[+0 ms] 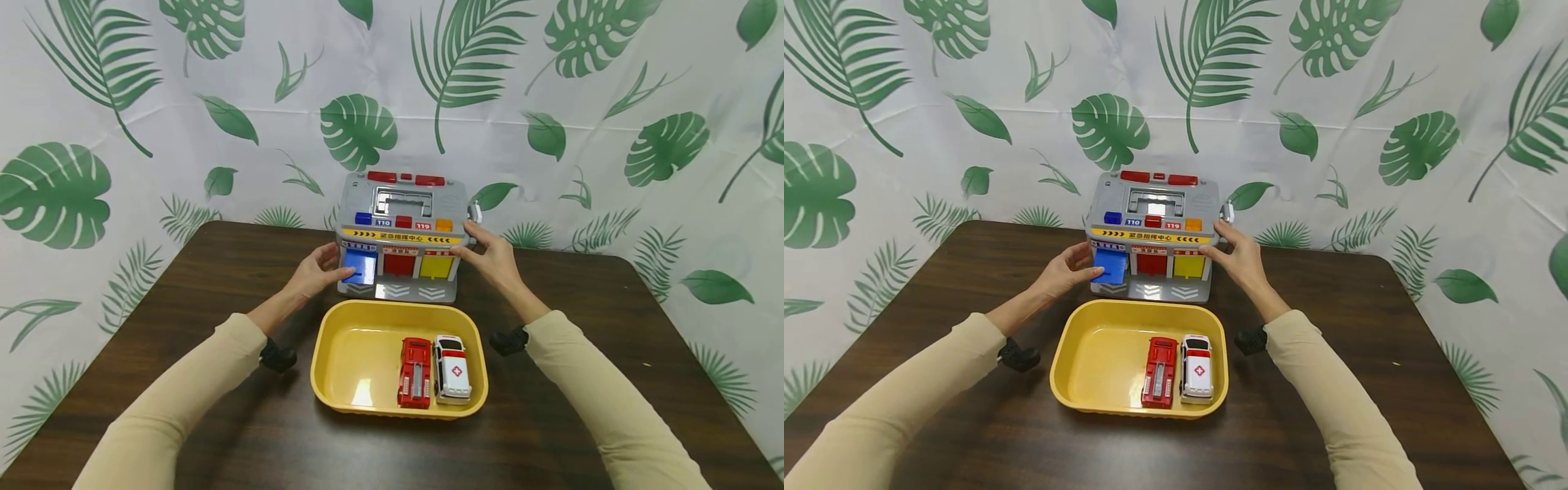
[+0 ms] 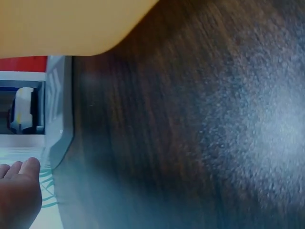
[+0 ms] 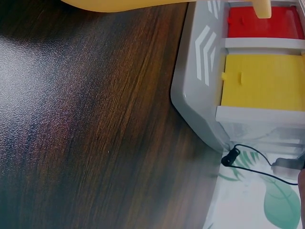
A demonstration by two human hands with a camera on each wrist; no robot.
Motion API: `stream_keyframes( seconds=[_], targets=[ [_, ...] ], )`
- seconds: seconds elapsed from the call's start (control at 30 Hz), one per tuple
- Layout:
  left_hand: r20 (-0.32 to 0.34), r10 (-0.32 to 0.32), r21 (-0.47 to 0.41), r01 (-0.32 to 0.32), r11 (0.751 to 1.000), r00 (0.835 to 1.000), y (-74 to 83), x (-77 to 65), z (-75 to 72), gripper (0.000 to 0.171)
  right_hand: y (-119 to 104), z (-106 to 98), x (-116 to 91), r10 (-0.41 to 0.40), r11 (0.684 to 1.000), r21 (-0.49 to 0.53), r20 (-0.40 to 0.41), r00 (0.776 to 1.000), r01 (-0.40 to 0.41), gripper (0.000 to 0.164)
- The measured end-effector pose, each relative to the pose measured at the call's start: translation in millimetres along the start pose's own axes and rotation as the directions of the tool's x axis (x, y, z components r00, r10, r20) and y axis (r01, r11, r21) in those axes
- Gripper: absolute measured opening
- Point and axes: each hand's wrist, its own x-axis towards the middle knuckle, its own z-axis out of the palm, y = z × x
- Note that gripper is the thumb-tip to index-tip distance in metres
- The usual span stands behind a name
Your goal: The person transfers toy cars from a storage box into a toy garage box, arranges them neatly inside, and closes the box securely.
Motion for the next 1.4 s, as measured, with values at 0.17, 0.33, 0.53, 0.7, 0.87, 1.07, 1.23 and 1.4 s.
stream_keyframes(
  seconds=[0.17, 0.33, 0.53, 0.7, 0.87, 1.07, 1.23, 1.4],
  targets=[
    [-0.015, 0.001, 0.009, -0.001, 1.0, 1.0, -10.8, 6.3, 3.8, 0.077, 0.1, 0.1, 0.6, 0.008, 1.0, 0.002, 0.003, 1.0, -0.008, 0.068],
    [-0.037, 0.011, 0.026, -0.01, 1.0, 0.999, -13.9, 8.4, 7.3, 0.075, -0.7, -0.2, 0.1, 0.009, 1.0, 0.001, 0.0, 1.0, -0.009, 0.068],
    [-0.091, 0.058, 0.095, -0.049, 0.994, 0.994, -15.9, 13.7, 12.4, 0.072, 0.3, -0.4, -0.3, 0.007, 1.0, 0.0, -0.002, 1.0, -0.007, 0.067],
    [-0.145, 0.092, 0.191, -0.064, 0.979, 0.985, -16.2, 18.6, 16.0, 0.066, 0.9, 0.0, -0.6, 0.007, 1.0, 0.006, -0.006, 1.0, -0.007, 0.067],
    [-0.183, 0.16, 0.314, -0.096, 0.945, 0.97, -16.4, 23.1, 18.6, 0.055, 0.8, -0.1, -1.1, 0.01, 1.0, 0.012, -0.011, 1.0, -0.01, 0.068],
    [-0.205, 0.226, 0.396, -0.131, 0.909, 0.952, -17.0, 25.1, 20.5, 0.046, 1.9, -0.2, -1.7, 0.001, 1.0, 0.006, -0.019, 1.0, -0.001, 0.068],
    [-0.251, 0.233, 0.426, -0.109, 0.898, 0.939, -17.0, 25.0, 23.1, 0.043, 2.3, 0.0, -3.4, -0.004, 1.0, 0.006, -0.028, 1.0, 0.004, 0.066],
    [-0.313, 0.234, 0.461, -0.068, 0.885, 0.921, -17.6, 24.9, 24.8, 0.039, 3.3, 2.2, -4.5, -0.007, 1.0, 0.007, -0.034, 0.999, 0.007, 0.066]
  ],
)
